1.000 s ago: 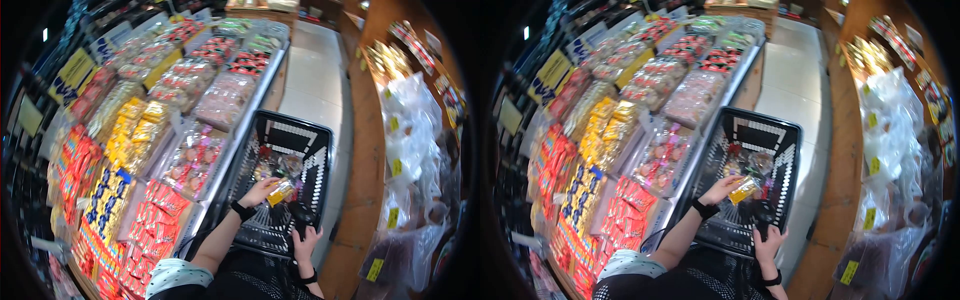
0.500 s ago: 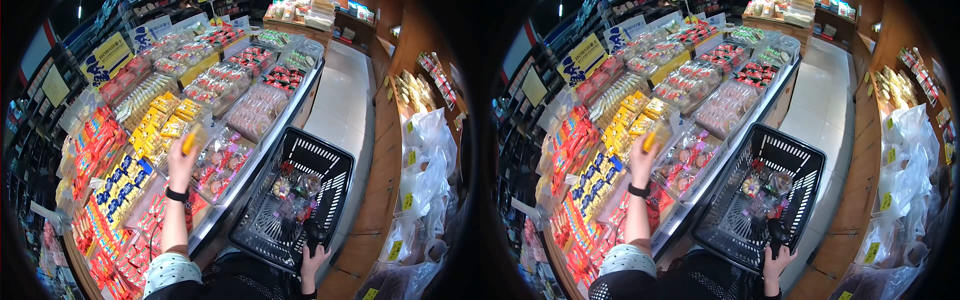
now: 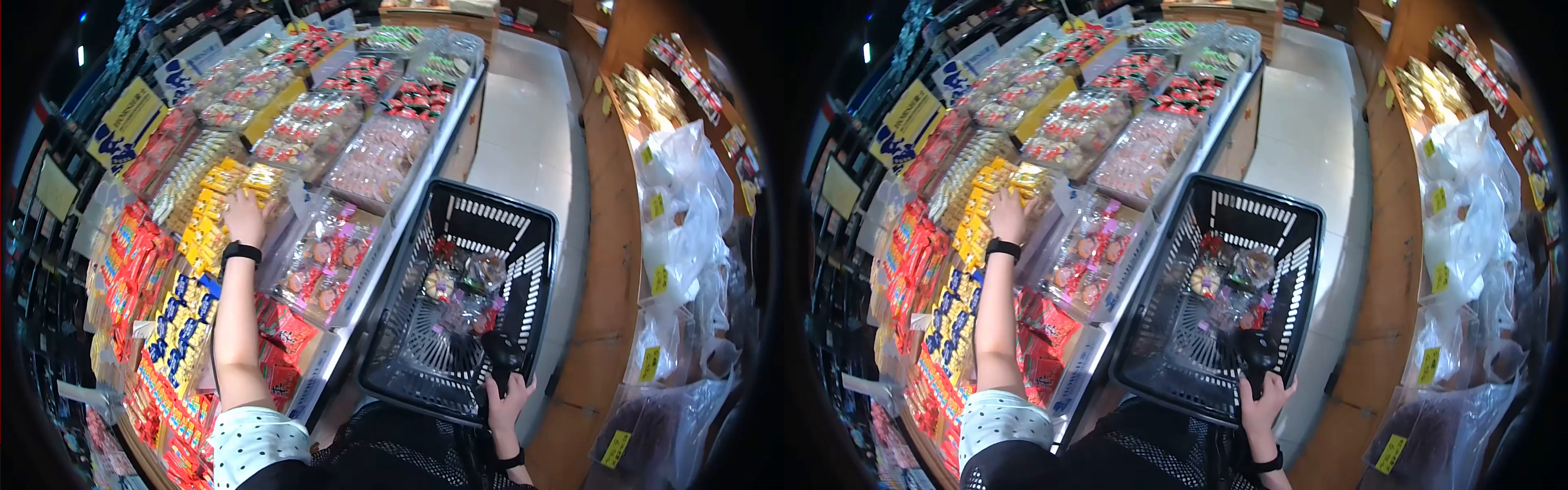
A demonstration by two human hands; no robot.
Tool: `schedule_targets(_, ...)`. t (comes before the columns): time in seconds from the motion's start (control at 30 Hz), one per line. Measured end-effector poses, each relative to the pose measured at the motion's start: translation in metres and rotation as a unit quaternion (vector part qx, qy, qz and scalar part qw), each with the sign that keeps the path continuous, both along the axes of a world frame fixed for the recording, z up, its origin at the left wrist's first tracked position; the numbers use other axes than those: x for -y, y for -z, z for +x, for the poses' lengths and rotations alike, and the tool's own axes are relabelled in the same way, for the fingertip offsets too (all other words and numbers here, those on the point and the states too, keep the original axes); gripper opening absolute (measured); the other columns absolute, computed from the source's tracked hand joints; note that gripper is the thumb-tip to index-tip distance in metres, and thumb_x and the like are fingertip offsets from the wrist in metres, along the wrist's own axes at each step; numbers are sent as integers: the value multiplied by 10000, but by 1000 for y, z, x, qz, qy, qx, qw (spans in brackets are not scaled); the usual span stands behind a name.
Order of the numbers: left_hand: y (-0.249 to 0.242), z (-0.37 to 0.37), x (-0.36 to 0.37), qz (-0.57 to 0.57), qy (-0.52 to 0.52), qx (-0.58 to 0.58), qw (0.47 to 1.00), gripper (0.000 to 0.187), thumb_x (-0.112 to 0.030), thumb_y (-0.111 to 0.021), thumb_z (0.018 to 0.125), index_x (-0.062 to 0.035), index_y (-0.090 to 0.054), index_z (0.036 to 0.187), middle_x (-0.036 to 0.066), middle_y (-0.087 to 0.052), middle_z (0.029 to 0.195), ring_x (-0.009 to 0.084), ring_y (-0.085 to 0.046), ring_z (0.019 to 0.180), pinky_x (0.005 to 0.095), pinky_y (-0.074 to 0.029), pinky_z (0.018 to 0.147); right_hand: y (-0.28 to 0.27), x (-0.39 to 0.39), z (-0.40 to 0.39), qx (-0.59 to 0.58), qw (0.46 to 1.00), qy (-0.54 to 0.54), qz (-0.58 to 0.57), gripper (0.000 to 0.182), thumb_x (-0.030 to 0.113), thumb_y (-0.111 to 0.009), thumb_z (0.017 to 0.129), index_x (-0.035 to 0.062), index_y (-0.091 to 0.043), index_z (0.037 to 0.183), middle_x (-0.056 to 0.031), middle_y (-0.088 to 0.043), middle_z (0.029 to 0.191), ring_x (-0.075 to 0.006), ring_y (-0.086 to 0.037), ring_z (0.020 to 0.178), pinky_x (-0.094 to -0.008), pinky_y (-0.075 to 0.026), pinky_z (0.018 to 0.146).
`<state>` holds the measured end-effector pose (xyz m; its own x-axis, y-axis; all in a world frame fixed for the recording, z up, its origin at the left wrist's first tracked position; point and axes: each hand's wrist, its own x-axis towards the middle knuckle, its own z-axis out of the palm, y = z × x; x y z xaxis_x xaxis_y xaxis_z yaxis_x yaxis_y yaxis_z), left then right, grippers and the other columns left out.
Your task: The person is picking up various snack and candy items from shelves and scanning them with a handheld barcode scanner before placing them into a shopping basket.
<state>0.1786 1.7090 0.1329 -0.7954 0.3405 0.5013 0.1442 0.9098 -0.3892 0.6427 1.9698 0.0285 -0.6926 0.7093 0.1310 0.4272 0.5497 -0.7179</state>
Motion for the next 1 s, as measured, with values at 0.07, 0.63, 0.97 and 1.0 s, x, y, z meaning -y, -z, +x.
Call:
schedule_targets(0.07, -6, 8, -15, 5, -16, 23, 1000, 424, -448, -515, 813, -53, -571, 958, 93, -515, 975, 253, -497, 941, 406, -463, 718, 0, -2, -4, -1, 1000, 13, -2, 281, 247, -647, 721, 4, -573, 841, -106, -543, 817, -274, -513, 867, -535, -140, 1021)
schedule_targets(0.63, 162, 217, -240, 46, 278, 573, 770, 419, -356, -607, 776, -31, -550, 1036, 160, -573, 1007, 273, -555, 955, 367, -474, 767, 7, -11, -18, 10, 1000, 15, -3, 336, 277, -663, 706, -30, -542, 771, -113, -517, 764, -279, -514, 805, -541, -136, 1010)
schedule_targets(0.97, 276, 182, -244, -13, 186, 475, 860, 571, -222, -451, 855, -132, -244, 1380, 134, -175, 1439, 340, -220, 1286, 519, -350, 885, 0, 0, -38, 20, 999, 20, 33, 344, 287, -660, 692, -30, -541, 753, -113, -517, 727, -278, -519, 779, -550, -147, 1010)
schedule_targets(1.0, 287, 183, -248, -38, 163, 459, 873, 604, -235, -448, 862, -148, -188, 1400, 119, -119, 1460, 372, -234, 1265, 526, -351, 872, 0, 0, -39, 25, 999, 24, 38, 342, 284, -662, 688, -30, -543, 749, -113, -517, 726, -278, -518, 775, -549, -149, 1010)
